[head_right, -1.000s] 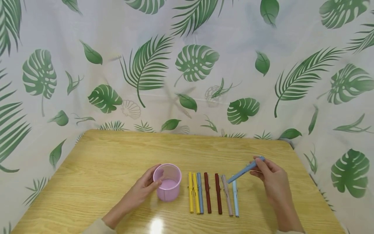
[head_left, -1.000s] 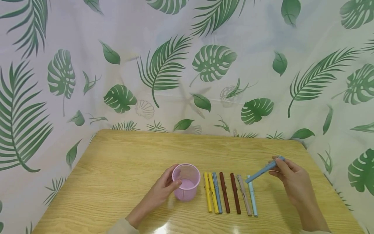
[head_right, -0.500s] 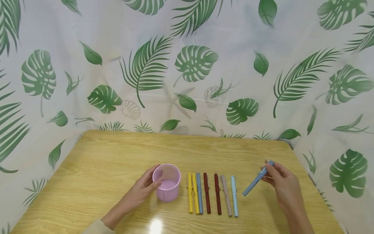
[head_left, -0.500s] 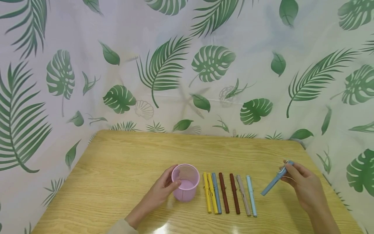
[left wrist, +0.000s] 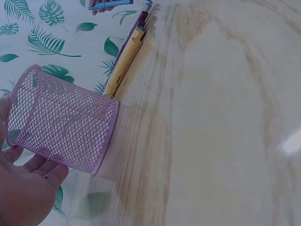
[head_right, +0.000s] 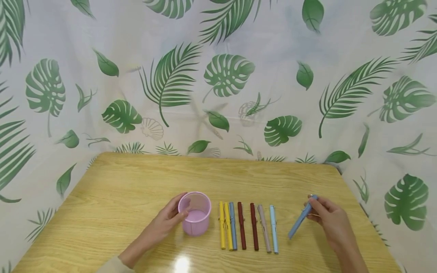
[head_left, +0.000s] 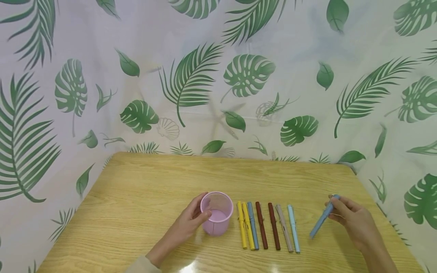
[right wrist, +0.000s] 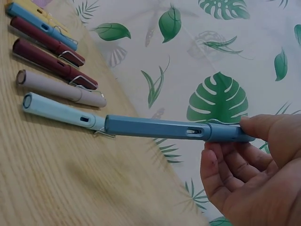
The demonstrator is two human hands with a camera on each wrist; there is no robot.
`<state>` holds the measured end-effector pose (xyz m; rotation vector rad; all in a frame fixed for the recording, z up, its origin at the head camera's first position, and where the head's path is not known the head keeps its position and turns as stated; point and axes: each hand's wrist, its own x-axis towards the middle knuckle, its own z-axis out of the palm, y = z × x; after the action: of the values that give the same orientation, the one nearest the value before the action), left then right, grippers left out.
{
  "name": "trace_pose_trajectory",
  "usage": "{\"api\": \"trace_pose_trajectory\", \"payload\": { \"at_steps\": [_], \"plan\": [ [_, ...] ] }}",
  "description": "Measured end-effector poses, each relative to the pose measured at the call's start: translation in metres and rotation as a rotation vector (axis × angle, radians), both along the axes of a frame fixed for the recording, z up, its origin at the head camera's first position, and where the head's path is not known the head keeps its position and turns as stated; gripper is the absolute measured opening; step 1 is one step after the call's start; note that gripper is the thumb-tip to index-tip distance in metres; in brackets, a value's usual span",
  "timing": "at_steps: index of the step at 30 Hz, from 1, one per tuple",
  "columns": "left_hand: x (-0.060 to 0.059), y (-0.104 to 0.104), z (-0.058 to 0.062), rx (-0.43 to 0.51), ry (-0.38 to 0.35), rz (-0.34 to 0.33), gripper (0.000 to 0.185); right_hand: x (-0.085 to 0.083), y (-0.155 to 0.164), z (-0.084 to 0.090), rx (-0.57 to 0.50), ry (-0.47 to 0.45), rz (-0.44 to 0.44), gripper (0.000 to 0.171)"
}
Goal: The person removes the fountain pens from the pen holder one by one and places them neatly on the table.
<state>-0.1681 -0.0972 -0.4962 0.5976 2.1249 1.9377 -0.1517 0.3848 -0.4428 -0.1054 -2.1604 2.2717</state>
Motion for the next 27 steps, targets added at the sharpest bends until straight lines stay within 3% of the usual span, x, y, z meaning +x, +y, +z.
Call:
{"api": "trace_pose_trajectory", "payload": {
  "at_steps": [7,19,27],
  "plan": [
    [-0.001,0.001,0.000,0.000,0.010,-0.001,0.066,-0.003,0.004,-0.014,0.088,-0.073,0.035,0.022],
    [0.001,0.001,0.000,-0.012,0.003,0.011,0.067,-0.010,-0.002,-0.026,0.121,-0.141,0.031,0.015],
    [0.001,0.001,0.001,-0.009,0.014,0.004,0.066,-0.014,-0.007,-0.034,0.167,-0.179,0.041,0.020]
  ]
}}
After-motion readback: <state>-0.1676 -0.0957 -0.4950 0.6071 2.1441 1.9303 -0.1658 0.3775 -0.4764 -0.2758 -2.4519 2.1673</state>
